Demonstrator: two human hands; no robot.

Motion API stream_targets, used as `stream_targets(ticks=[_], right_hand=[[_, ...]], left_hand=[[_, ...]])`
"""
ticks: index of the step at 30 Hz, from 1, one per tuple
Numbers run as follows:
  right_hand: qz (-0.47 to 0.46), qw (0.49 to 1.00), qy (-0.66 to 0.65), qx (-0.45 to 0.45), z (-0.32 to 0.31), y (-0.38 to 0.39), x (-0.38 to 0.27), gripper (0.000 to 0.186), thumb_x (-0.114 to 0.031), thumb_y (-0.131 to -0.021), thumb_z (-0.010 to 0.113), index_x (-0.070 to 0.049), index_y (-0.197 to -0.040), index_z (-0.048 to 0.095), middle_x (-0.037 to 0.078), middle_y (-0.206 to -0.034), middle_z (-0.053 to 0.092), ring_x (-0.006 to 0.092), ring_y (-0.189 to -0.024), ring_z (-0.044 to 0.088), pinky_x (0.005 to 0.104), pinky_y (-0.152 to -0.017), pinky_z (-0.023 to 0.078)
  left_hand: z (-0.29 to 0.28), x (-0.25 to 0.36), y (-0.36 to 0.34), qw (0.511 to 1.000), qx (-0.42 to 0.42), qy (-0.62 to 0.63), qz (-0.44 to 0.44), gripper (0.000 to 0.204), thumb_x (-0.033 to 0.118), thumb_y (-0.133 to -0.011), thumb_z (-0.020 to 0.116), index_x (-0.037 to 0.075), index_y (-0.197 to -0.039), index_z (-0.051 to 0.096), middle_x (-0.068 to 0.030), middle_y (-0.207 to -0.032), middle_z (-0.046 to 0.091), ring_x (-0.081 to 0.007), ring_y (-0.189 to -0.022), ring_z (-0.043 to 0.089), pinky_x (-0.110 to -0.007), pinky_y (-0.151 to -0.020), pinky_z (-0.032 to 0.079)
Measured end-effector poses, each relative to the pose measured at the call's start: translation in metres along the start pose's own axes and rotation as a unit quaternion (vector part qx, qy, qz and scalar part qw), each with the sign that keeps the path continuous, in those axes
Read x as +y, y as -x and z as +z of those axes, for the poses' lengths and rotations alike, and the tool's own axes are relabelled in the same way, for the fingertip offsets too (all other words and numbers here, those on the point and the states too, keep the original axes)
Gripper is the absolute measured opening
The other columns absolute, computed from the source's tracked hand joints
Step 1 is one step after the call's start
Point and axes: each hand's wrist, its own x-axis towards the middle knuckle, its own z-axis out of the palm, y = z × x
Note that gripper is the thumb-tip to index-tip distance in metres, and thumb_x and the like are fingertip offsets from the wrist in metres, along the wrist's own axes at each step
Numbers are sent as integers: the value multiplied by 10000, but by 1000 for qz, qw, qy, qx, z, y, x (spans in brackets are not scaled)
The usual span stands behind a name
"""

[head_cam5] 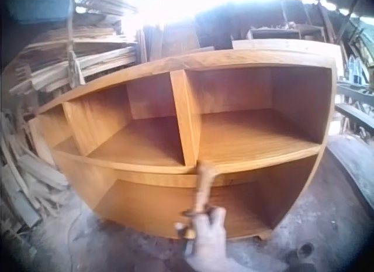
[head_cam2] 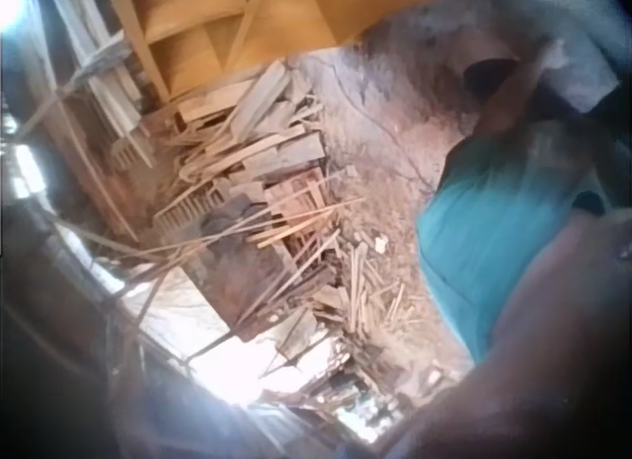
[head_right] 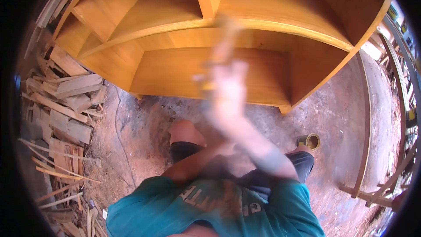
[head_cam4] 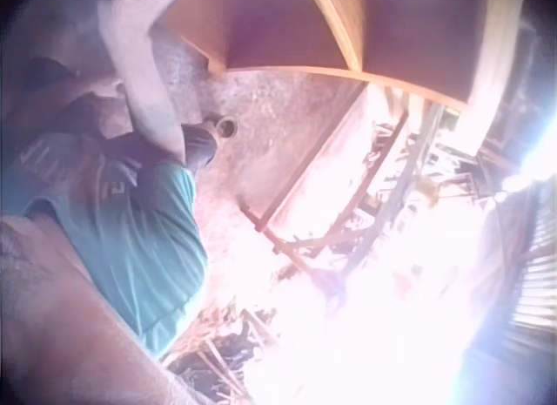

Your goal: The person applies a liquid finish to the interior and exterior of a wooden shelving unit using a brush, dipping the brush into a small container as needed, and then handles a red cloth.

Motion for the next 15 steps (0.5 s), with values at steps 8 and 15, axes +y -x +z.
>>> stream_targets(ticks=[8, 15], right_hand=[[-9, 999, -51, 0, 14, 9, 14, 153, -42, -868, 606, -53, -1017, 639, 136, -1004, 642, 332, -922, 575, 412, -810, 479], [72, 985, 27, 155, 43, 17, -6, 155, -109, -966, 590, -33, -1093, 545, 76, -925, 557, 184, -855, 531, 320, -743, 443]], left_hand=[[-18, -6, 37, 995, 90, 46, -7, 478, 366, -844, 653, 27, -1181, 658, -237, -1077, 686, -389, -1030, 661, -478, -914, 508], [-1, -23, 22, 998, 13, 54, 34, 408, 311, -816, 661, 8, -1088, 685, -240, -1054, 685, -395, -995, 663, -472, -875, 522]])
